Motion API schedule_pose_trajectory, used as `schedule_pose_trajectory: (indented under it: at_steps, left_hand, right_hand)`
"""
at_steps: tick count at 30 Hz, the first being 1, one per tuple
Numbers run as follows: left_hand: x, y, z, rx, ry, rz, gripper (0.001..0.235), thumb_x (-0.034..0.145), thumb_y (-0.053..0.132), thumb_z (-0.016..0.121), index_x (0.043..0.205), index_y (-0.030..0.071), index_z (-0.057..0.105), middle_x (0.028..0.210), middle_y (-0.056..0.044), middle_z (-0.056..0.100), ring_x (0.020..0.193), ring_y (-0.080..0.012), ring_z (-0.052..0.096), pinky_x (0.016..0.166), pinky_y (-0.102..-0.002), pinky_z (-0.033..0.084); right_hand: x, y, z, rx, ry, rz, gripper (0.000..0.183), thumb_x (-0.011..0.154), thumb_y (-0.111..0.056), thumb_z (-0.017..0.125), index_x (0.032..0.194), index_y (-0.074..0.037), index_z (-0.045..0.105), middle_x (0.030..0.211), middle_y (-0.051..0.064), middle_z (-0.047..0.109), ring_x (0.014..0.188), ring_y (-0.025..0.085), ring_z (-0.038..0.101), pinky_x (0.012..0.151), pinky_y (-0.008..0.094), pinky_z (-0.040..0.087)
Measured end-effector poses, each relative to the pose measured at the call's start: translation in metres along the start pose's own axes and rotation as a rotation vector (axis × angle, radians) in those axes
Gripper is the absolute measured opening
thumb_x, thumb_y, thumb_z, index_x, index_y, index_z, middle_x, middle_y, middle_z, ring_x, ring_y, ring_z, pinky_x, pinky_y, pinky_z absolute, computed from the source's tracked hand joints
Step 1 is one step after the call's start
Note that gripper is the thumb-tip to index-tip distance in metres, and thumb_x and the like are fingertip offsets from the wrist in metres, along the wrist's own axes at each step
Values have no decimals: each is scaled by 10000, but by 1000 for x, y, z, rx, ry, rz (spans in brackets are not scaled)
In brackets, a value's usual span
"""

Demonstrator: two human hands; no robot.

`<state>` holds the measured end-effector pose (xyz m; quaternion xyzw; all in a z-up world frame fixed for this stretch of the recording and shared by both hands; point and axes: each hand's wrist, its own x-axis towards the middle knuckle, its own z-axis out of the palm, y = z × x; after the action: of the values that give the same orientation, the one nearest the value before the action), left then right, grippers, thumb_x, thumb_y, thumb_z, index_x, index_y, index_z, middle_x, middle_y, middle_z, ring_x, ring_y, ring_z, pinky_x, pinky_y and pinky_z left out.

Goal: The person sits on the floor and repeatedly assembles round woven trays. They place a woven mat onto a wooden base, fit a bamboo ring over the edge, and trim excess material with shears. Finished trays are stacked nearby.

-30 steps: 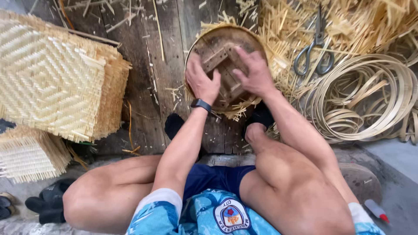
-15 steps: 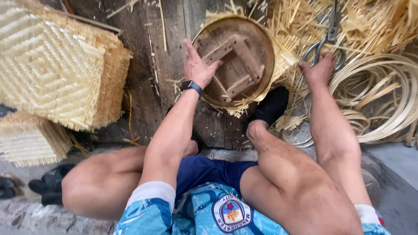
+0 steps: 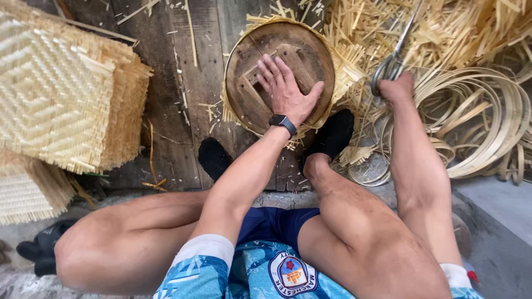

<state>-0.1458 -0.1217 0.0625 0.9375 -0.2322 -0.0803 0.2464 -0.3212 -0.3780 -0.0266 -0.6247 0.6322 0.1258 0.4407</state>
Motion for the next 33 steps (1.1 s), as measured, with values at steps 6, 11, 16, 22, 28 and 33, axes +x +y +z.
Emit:
schedule_pose_trajectory:
  at_steps: [6, 11, 16, 22, 28, 33]
  left_hand:
    - [40, -4, -14, 82, -382, -20, 1222, 742, 463, 730, 1618, 37, -8, 1705, -201, -96, 1599, -322, -96, 1310, -598, -2]
    - [36, -9, -19, -37, -428, 43, 1244, 693, 332, 810, 1629, 155, 9, 1707, -101, -122, 1595, -285, -112, 1275, -656, 54]
    - [12, -19, -14, -126, -432, 132, 1327, 580, 379, 872, 1572, 206, 8, 1668, -66, -96, 1550, -274, -94, 1252, -682, 60]
    - [15, -28, 8, -86, -321, 175, 1161, 694, 190, 740, 1619, 243, 41, 1718, 17, -45, 1610, -235, -46, 1321, -651, 116]
    - [14, -32, 12, -279, -425, 150, 1135, 693, 105, 771, 1613, 238, 120, 1717, -31, 10, 1601, -261, -42, 1228, -708, 130]
    - [10, -27, 5, -177, -349, 234, 1134, 739, 79, 746, 1649, 197, 79, 1727, -67, -9, 1595, -280, -21, 1261, -672, 89]
  right_hand:
    - [-60, 18, -23, 27, -322, -196, 323, 883, -210, 826, 1078, 0, 677, 1000, 211, 717, 809, 226, 694, 694, 336, 563]
    - [-108, 13, -21, -375, 127, -840, 365, 960, -273, 847, 1065, 23, 663, 966, 195, 675, 865, 355, 665, 767, 440, 532]
    - [-113, -18, 7, -662, 182, -1069, 419, 921, -333, 856, 1052, 15, 663, 1002, 238, 659, 979, 449, 630, 840, 509, 518]
    - [-85, -5, 7, -670, 27, -479, 433, 1013, -394, 755, 1064, 22, 646, 1059, 242, 673, 1012, 431, 639, 933, 509, 484]
    - [-65, 43, -12, -562, 98, -887, 436, 968, -321, 771, 1177, 23, 605, 1156, 282, 599, 1112, 494, 547, 946, 570, 443]
    - [-69, 8, 24, -633, 235, -929, 540, 896, -366, 741, 1221, 43, 608, 1202, 288, 616, 1138, 489, 568, 976, 576, 464]
